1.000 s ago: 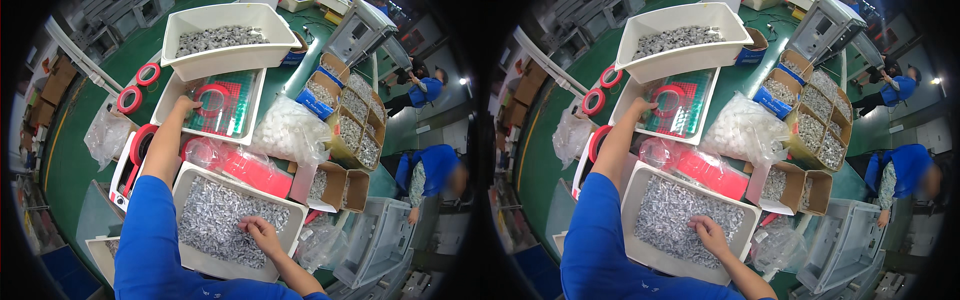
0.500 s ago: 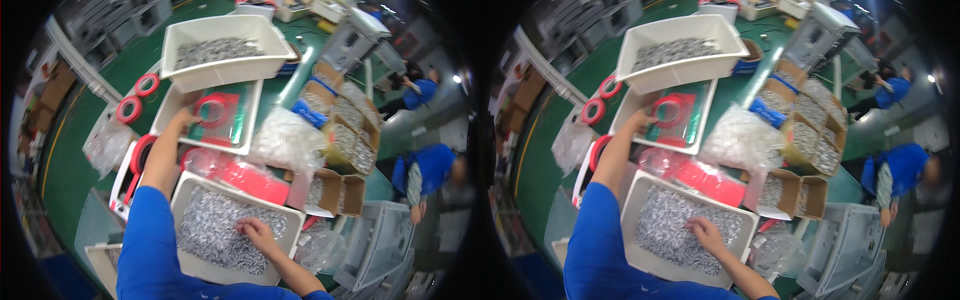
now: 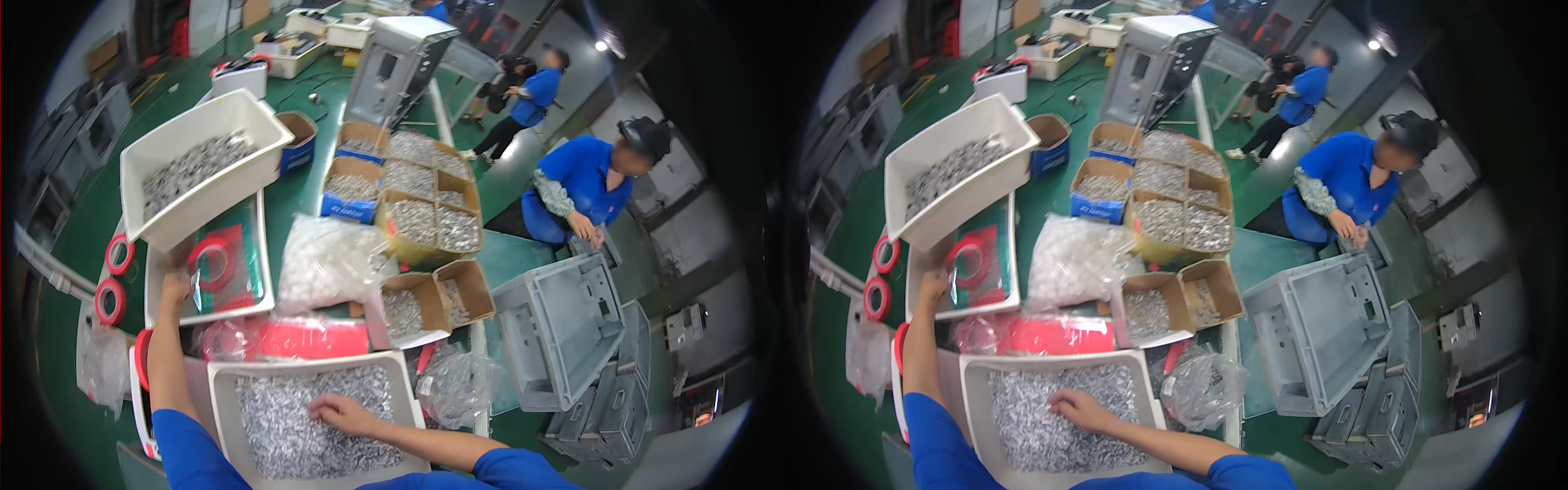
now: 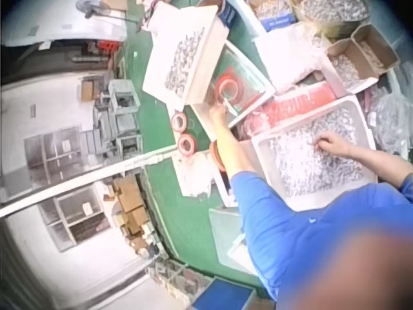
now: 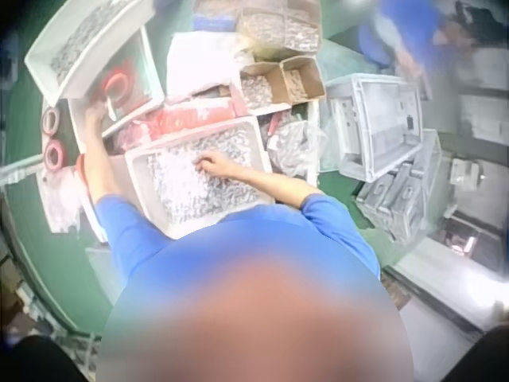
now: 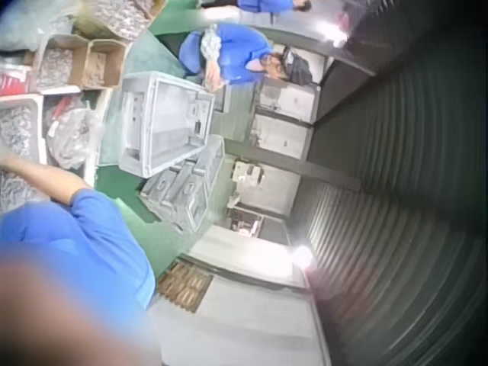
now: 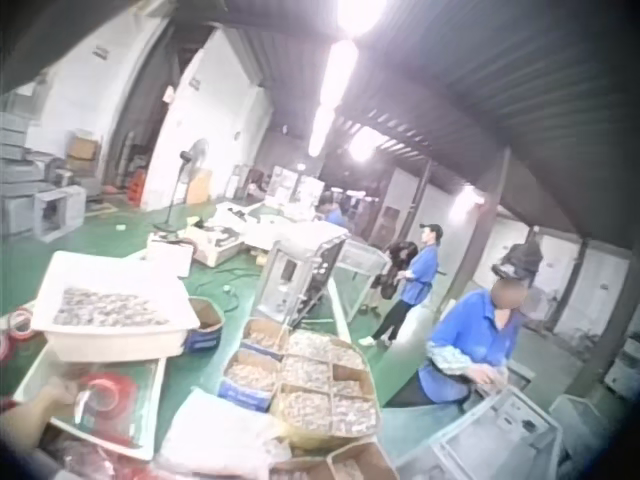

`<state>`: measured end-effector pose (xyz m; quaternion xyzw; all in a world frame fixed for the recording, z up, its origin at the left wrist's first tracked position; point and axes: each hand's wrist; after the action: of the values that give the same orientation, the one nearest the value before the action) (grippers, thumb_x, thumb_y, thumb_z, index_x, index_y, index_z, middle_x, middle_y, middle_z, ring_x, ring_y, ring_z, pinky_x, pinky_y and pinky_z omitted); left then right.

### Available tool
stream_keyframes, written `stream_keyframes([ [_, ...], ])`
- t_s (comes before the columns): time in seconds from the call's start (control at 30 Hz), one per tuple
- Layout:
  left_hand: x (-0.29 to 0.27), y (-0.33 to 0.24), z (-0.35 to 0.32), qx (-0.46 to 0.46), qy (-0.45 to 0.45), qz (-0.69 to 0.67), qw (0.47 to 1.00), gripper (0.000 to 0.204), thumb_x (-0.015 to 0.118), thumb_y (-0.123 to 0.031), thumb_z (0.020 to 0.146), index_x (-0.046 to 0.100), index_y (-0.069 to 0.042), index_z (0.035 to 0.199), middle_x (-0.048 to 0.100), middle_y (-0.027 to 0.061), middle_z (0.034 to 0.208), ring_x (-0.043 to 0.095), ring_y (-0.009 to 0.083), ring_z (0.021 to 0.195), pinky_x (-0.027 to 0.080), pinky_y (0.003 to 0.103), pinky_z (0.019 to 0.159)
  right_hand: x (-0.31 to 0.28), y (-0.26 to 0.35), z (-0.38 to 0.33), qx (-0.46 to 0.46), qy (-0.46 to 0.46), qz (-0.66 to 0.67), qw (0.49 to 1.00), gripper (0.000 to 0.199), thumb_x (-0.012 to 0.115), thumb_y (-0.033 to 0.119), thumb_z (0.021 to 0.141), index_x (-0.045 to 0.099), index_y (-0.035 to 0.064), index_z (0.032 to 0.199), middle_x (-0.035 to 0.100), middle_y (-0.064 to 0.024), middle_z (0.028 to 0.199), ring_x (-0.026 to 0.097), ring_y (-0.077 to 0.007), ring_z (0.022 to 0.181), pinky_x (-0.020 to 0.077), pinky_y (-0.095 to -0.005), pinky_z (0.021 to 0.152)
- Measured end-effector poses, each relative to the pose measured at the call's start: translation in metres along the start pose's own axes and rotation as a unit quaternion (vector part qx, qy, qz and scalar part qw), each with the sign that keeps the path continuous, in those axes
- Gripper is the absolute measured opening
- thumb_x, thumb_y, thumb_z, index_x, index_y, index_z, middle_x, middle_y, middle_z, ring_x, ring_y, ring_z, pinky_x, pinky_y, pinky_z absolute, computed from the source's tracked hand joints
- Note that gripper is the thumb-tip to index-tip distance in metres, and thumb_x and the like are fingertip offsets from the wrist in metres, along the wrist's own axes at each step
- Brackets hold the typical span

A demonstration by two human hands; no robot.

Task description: Assembling an industrial metal enclosure by installing components and sorting fasteners.

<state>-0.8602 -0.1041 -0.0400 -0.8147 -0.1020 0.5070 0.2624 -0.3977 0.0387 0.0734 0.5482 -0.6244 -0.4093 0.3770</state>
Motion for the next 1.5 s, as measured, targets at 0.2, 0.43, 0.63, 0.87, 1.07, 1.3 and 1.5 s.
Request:
stream_keyframes([
  [0.2,-0.004,-0.037,-0.044,0.096,-0.004,0.08,0.992,0.063,0.07,-0.049,0.059,0.062,0.002,0.095,0.061,0.0229,0.093,0.06,0.0315,0.087,0.046,0.04,0.077,-0.002,0.021,0.007,-0.001,-0.022,0.021,1.0,0.022,0.04,0.006,0.088,0.053,-0.0009,0.104,0.061,-0.0089,0.093,0.057,-0.0136,0.086,0.0453,-0.026,0.077],
  [0.43,-0.026,-0.05,-0.058,-0.025,0.216,0.057,0.974,0.094,0.076,-0.047,0.054,0.04,0.009,0.12,0.046,0.0224,0.122,0.049,0.0355,0.107,0.041,0.042,0.089,0.005,0.019,-0.002,0.036,-0.016,0.067,0.997,0.02,0.043,0.006,0.088,0.052,-0.0025,0.104,0.062,-0.0091,0.092,0.056,-0.0127,0.082,0.0445,-0.0259,0.076],
  [0.63,-0.008,-0.068,-0.053,0.196,-0.011,0.141,0.97,0.11,0.079,-0.04,0.051,0.016,-0.01,0.136,0.02,0.0162,0.14,0.024,0.0325,0.127,0.03,0.051,0.097,0.003,0.012,-0.001,0.047,0.0,0.061,0.997,0.02,0.044,0.008,0.089,0.053,-0.0022,0.104,0.061,-0.0079,0.091,0.055,-0.0117,0.081,0.044,-0.0255,0.075],
  [0.87,-0.001,-0.111,-0.036,0.176,-0.006,0.244,0.954,0.084,0.078,-0.035,0.052,0.042,-0.012,0.124,0.037,0.0143,0.13,0.031,0.032,0.122,0.032,0.054,0.092,0.006,0.013,-0.004,0.096,-0.004,0.07,0.993,0.021,0.042,0.008,0.089,0.052,-0.0023,0.106,0.061,-0.0081,0.093,0.055,-0.012,0.081,0.0438,-0.025,0.076],
  [1.07,-0.024,-0.12,-0.058,0.288,-0.108,0.101,0.946,0.017,0.058,-0.023,0.074,0.061,-0.006,0.078,0.061,0.0126,0.077,0.059,0.0286,0.075,0.045,0.039,0.07,-0.017,0.014,-0.003,0.047,-0.029,0.053,0.997,0.019,0.042,0.005,0.089,0.052,-0.0022,0.104,0.061,-0.008,0.092,0.055,-0.0119,0.082,0.0437,-0.0248,0.076],
  [1.3,-0.081,-0.162,-0.155,0.363,-0.098,-0.162,0.912,0.013,0.057,-0.012,0.078,0.059,-0.001,0.083,0.059,0.012,0.075,0.056,0.021,0.066,0.044,0.03,0.06,-0.024,0.111,0.051,-0.191,-0.086,-0.064,0.976,0.019,0.043,0.005,0.088,0.053,-0.0025,0.102,0.06,-0.0075,0.093,0.055,-0.0119,0.088,0.0441,-0.0248,0.077],
  [1.5,-0.065,-0.192,-0.236,0.536,-0.226,-0.042,0.812,0.016,0.06,-0.003,0.07,0.059,-0.001,0.086,0.055,0.0079,0.069,0.055,0.0198,0.06,0.044,0.028,0.053,-0.016,0.174,0.078,-0.173,-0.162,0.129,0.963,0.027,0.049,0.012,0.088,0.047,-0.007,0.107,0.056,-0.0132,0.1,0.056,-0.0167,0.091,0.0458,-0.028,0.079],
])
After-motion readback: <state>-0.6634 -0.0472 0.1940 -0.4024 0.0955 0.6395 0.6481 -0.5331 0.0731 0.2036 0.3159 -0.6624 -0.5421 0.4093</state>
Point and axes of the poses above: each hand's wrist, its own z-axis towards the middle knuckle, its own x-axis out of the palm, y = z × x
